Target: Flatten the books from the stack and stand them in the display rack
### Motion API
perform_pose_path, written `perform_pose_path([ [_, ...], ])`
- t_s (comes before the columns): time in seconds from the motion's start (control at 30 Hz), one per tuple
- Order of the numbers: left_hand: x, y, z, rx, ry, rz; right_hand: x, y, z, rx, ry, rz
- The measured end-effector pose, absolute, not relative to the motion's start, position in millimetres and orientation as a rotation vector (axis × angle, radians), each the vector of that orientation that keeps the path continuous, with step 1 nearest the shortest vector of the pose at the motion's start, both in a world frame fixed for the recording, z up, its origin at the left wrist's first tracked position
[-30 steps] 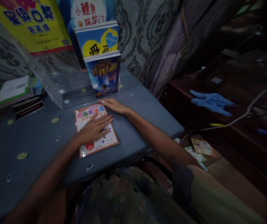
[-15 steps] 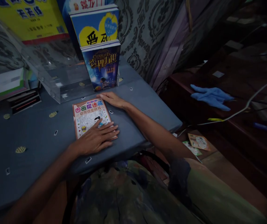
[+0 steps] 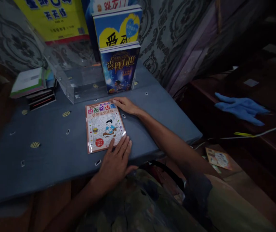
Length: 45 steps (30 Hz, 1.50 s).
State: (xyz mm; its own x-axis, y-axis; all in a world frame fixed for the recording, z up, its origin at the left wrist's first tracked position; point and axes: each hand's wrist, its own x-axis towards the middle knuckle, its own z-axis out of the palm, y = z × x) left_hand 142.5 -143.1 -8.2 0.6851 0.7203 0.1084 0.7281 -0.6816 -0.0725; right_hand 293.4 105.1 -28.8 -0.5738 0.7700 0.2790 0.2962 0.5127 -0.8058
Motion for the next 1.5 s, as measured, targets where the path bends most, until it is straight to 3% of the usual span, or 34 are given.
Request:
perform_pose_path([
  [0.77,78,-184,-15,-2.492,-1.640,-0.322,292,94,-24,-0.862,-2.101,0.889],
  [1.5,43,-19,9,-2.505,-1.820,0.007,290,85,-9,-0.928,-2.191,0.798],
])
